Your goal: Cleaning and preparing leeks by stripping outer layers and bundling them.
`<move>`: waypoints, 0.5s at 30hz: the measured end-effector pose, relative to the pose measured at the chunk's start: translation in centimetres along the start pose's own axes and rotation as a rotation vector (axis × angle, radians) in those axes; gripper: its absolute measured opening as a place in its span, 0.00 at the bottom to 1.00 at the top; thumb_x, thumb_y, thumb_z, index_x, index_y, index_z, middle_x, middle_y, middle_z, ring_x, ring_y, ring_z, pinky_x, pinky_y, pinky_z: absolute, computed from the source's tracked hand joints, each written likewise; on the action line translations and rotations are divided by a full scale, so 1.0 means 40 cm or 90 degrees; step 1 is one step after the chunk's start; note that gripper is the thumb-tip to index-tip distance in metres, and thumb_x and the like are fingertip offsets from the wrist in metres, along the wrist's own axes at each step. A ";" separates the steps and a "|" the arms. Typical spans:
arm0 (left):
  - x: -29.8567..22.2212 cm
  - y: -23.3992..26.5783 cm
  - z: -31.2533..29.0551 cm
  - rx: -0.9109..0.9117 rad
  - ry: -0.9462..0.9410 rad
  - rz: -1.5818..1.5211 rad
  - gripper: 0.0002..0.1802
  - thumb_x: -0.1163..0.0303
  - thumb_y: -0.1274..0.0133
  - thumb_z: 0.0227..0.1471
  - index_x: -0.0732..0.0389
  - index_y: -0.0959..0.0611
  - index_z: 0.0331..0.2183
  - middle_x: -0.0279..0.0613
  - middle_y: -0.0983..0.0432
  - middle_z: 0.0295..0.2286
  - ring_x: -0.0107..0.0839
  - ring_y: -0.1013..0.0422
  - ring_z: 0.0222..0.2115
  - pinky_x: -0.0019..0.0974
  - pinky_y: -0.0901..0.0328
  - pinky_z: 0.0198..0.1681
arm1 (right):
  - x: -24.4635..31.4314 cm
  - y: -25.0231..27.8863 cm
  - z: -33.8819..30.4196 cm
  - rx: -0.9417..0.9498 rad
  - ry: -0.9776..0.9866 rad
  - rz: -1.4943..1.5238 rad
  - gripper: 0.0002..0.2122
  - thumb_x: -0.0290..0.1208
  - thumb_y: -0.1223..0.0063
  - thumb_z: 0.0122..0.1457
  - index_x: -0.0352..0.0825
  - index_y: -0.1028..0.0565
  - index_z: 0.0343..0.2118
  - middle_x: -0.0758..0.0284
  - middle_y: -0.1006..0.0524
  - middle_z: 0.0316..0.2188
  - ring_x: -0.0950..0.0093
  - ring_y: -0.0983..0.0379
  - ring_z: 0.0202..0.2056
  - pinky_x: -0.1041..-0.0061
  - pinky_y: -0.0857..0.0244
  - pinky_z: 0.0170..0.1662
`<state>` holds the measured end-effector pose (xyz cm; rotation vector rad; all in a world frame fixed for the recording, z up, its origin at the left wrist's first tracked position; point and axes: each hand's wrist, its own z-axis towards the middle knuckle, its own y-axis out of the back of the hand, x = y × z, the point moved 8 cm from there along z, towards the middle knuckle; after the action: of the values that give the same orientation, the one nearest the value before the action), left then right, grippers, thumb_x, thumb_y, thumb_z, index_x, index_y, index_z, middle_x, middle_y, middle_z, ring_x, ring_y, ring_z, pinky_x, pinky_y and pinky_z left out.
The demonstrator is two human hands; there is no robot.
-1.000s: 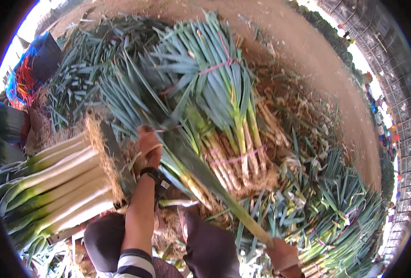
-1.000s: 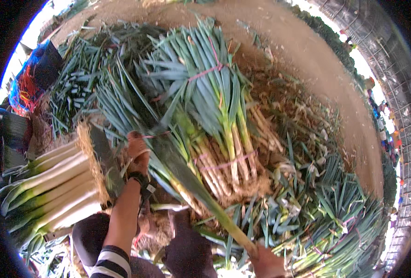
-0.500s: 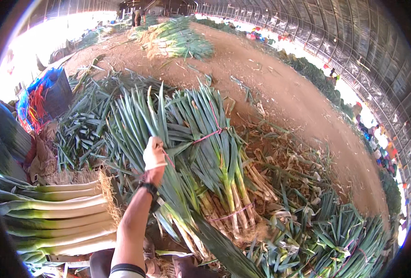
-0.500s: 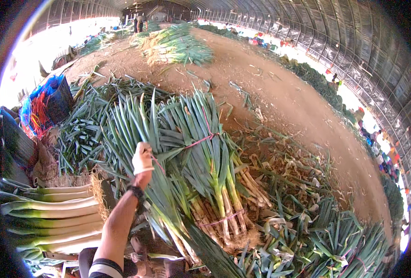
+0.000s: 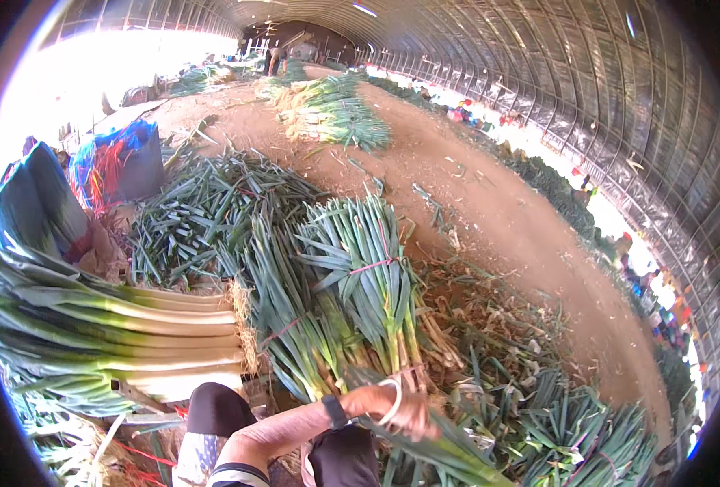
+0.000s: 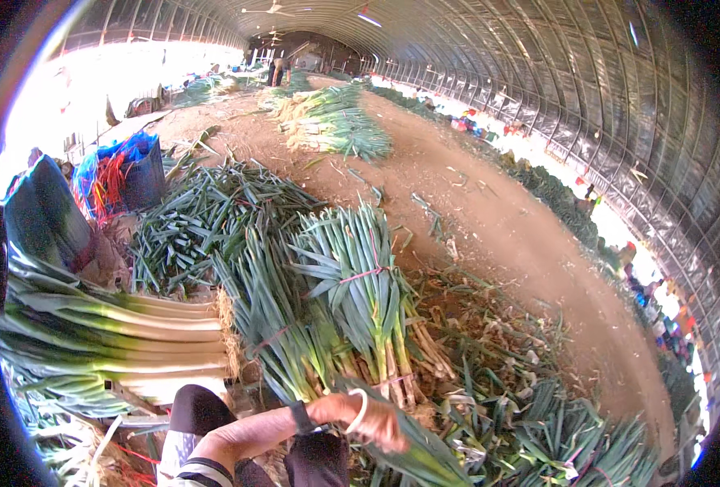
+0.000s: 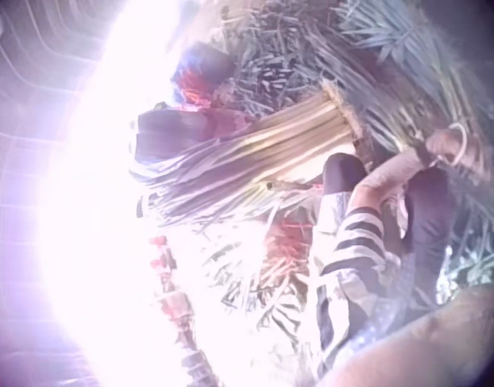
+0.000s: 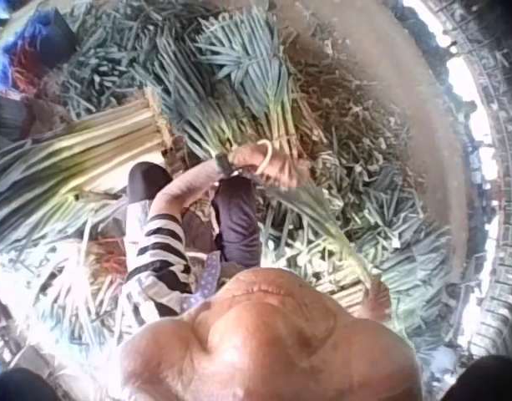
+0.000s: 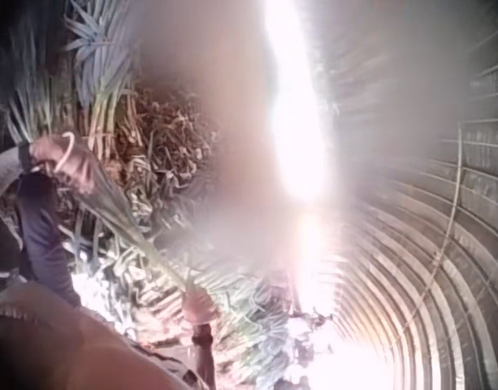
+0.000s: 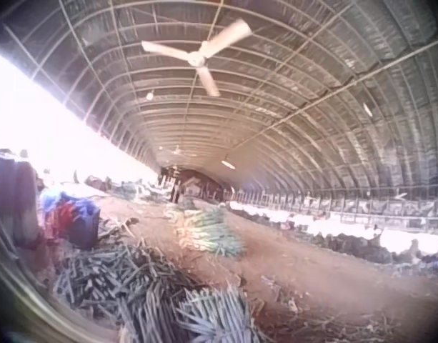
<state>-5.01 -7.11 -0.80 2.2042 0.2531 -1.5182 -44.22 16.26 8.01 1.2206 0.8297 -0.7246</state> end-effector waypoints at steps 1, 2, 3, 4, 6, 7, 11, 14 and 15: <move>-0.047 -0.041 0.010 0.029 0.048 0.242 0.25 0.47 0.56 0.54 0.60 0.19 0.30 0.40 0.23 0.24 0.32 0.26 0.24 0.37 0.33 0.26 | -0.052 0.051 0.007 0.051 -0.041 0.044 0.26 0.45 0.47 0.53 0.42 0.36 0.54 0.62 0.28 0.41 0.62 0.30 0.37 0.62 0.34 0.37; -0.044 -0.059 0.062 -0.038 -0.033 0.395 0.26 0.45 0.55 0.53 0.61 0.20 0.29 0.40 0.25 0.21 0.31 0.27 0.23 0.38 0.34 0.25 | -0.100 0.100 0.008 0.100 -0.085 0.088 0.25 0.44 0.45 0.52 0.44 0.34 0.53 0.64 0.28 0.40 0.62 0.30 0.36 0.63 0.34 0.36; -0.033 -0.079 0.091 -0.114 -0.090 0.543 0.28 0.43 0.54 0.52 0.61 0.20 0.28 0.40 0.26 0.18 0.31 0.28 0.21 0.38 0.36 0.25 | -0.127 0.134 0.018 0.090 -0.084 0.092 0.25 0.44 0.45 0.52 0.44 0.34 0.53 0.64 0.28 0.40 0.62 0.30 0.36 0.63 0.34 0.36; -0.058 -0.092 0.081 -0.120 -0.086 0.544 0.28 0.43 0.54 0.52 0.61 0.20 0.28 0.40 0.26 0.18 0.31 0.28 0.21 0.38 0.36 0.25 | -0.151 0.192 0.029 -0.004 -0.072 0.155 0.25 0.44 0.44 0.50 0.44 0.33 0.52 0.65 0.27 0.40 0.62 0.29 0.34 0.64 0.34 0.35; -0.094 -0.112 0.043 -0.076 0.059 0.482 0.30 0.40 0.55 0.50 0.61 0.20 0.27 0.39 0.27 0.17 0.33 0.29 0.21 0.40 0.35 0.25 | -0.185 0.268 0.029 -0.079 -0.084 0.202 0.25 0.42 0.42 0.48 0.43 0.32 0.50 0.65 0.27 0.40 0.64 0.28 0.32 0.69 0.33 0.34; -0.157 -0.102 0.000 -0.105 0.036 0.334 0.31 0.39 0.56 0.50 0.61 0.19 0.30 0.40 0.24 0.21 0.37 0.28 0.24 0.44 0.33 0.28 | -0.183 0.279 0.017 -0.080 -0.090 0.196 0.25 0.42 0.42 0.48 0.43 0.32 0.50 0.65 0.27 0.40 0.64 0.28 0.32 0.69 0.33 0.34; -0.117 -0.092 0.147 -0.349 -0.306 -0.186 0.25 0.47 0.51 0.52 0.60 0.20 0.38 0.37 0.24 0.27 0.32 0.28 0.26 0.42 0.32 0.32 | -0.147 0.270 0.008 -0.015 -0.226 0.532 0.23 0.39 0.44 0.52 0.38 0.33 0.51 0.58 0.28 0.42 0.62 0.28 0.38 0.68 0.33 0.37; -0.217 -0.067 0.134 -0.127 -0.588 -0.720 0.19 0.57 0.49 0.53 0.58 0.26 0.43 0.37 0.23 0.29 0.22 0.28 0.26 0.29 0.32 0.27 | -0.001 0.234 0.027 0.162 -0.345 0.790 0.25 0.27 0.47 0.54 0.33 0.38 0.56 0.57 0.35 0.53 0.65 0.32 0.47 0.69 0.36 0.47; -0.301 -0.064 0.075 -0.139 -0.538 -0.736 0.17 0.57 0.49 0.54 0.58 0.25 0.41 0.38 0.23 0.28 0.20 0.28 0.25 0.27 0.32 0.25 | 0.064 0.090 -0.006 0.064 -0.365 0.985 0.29 0.28 0.43 0.51 0.32 0.39 0.56 0.58 0.36 0.54 0.65 0.34 0.49 0.69 0.38 0.49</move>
<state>-13.07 -5.02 8.73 0.9932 1.4507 -2.6214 -39.90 17.11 7.58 1.2467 -0.6815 0.2060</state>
